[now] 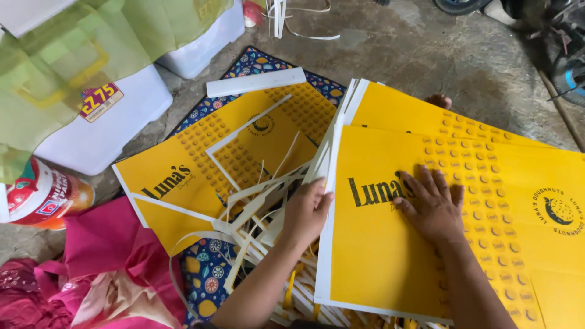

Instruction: Stripping away excess paper from pre-cut doughnut box templates

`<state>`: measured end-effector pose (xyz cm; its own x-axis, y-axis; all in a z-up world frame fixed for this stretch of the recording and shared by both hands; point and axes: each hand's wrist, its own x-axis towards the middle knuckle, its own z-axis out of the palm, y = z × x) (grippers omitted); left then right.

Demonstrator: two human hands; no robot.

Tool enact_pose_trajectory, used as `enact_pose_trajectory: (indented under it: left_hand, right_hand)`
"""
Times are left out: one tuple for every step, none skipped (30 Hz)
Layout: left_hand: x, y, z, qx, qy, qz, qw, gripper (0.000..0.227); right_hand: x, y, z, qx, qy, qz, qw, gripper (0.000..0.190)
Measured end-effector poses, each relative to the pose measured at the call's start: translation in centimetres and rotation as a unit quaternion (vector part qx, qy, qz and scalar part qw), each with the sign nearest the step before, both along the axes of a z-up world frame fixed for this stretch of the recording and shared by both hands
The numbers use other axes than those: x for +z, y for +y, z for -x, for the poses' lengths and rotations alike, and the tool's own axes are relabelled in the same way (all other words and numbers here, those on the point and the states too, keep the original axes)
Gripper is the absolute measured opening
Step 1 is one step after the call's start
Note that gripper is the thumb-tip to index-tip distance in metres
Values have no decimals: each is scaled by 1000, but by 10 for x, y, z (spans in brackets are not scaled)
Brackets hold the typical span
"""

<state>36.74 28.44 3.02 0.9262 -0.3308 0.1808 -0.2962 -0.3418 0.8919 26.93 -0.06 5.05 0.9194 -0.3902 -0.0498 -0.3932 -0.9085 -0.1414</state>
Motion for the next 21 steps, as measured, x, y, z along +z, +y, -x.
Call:
enact_pose_trajectory:
  left_hand:
    - [2, 2, 7, -1, -8, -6, 1000, 46]
    - [4, 4, 14, -2, -16, -12, 1000, 46]
    - [10, 5, 15, -3, -16, -14, 1000, 46]
    - [15, 6, 15, -5, 3, -27, 1000, 51]
    - [21, 6, 16, -6, 21, -39, 999, 56]
    - [18, 5, 13, -7, 22, -40, 999, 56]
    - [16, 4, 10, -27, 44, -40, 998, 60]
    - [14, 3, 7, -48, 66, -40, 996, 64]
    - [18, 3, 7, -47, 64, -39, 996, 64]
    - [22, 2, 8, -46, 80, -61, 994, 63]
    - [27, 2, 9, -45, 94, -82, 991, 61]
    - [27, 1, 8, -46, 92, -83, 991, 61]
    - [27, 1, 9, -38, 94, -54, 993, 58]
    - [27, 1, 10, -29, 97, -26, 995, 55]
    - [24, 1, 9, -31, 98, -28, 994, 55]
    - [22, 1, 8, -14, 137, 5, 990, 56]
    - [19, 1, 7, 3, 176, 38, 984, 58]
    - [10, 2, 6, 1, 178, 37, 983, 58]
    - [2, 2, 3, 30, 192, 94, 977, 58]
    - [-6, 3, 0, 59, 205, 150, 965, 58]
    - [5, 6, 7, 59, 203, 149, 966, 58]
  right_hand:
    - [-1, 0, 0, -5, 2, -2, 1000, 74]
    - [-2, 0, -1, -10, 4, -4, 1000, 74]
    - [1, 2, 0, -11, 5, -6, 1000, 74]
    - [3, 4, 1, -11, 3, -12, 1000, 74]
    - [6, 4, 0, -10, 2, -16, 1000, 73]
    - [6, 5, 2, -11, 3, -17, 1000, 73]
    - [6, 6, 2, -11, 2, -16, 1000, 73]
    - [7, 6, 2, -12, 2, -16, 1000, 73]
    - [5, 5, 1, -11, 0, -15, 1000, 73]
    - [3, 4, 1, -12, 2, -15, 1000, 73]
    - [0, 3, 1, -14, 2, -15, 1000, 73]
    - [3, 4, 0, -14, 0, -15, 1000, 73]
    - [5, 6, 1, -15, -1, -16, 1000, 73]
    - [7, 7, 1, -16, -2, -16, 1000, 73]
    - [6, 6, 1, -17, -1, -18, 1000, 73]
    - [5, 5, 0, -15, -2, -22, 1000, 72]
    - [5, 4, 0, -13, -2, -26, 1000, 71]
    - [7, 6, 2, -16, 0, -27, 1000, 71]
    - [10, 8, 2, -20, -3, -29, 999, 70]
    - [13, 11, 2, -25, -5, -31, 999, 70]
    - [14, 11, 2, -25, -6, -33, 999, 70]
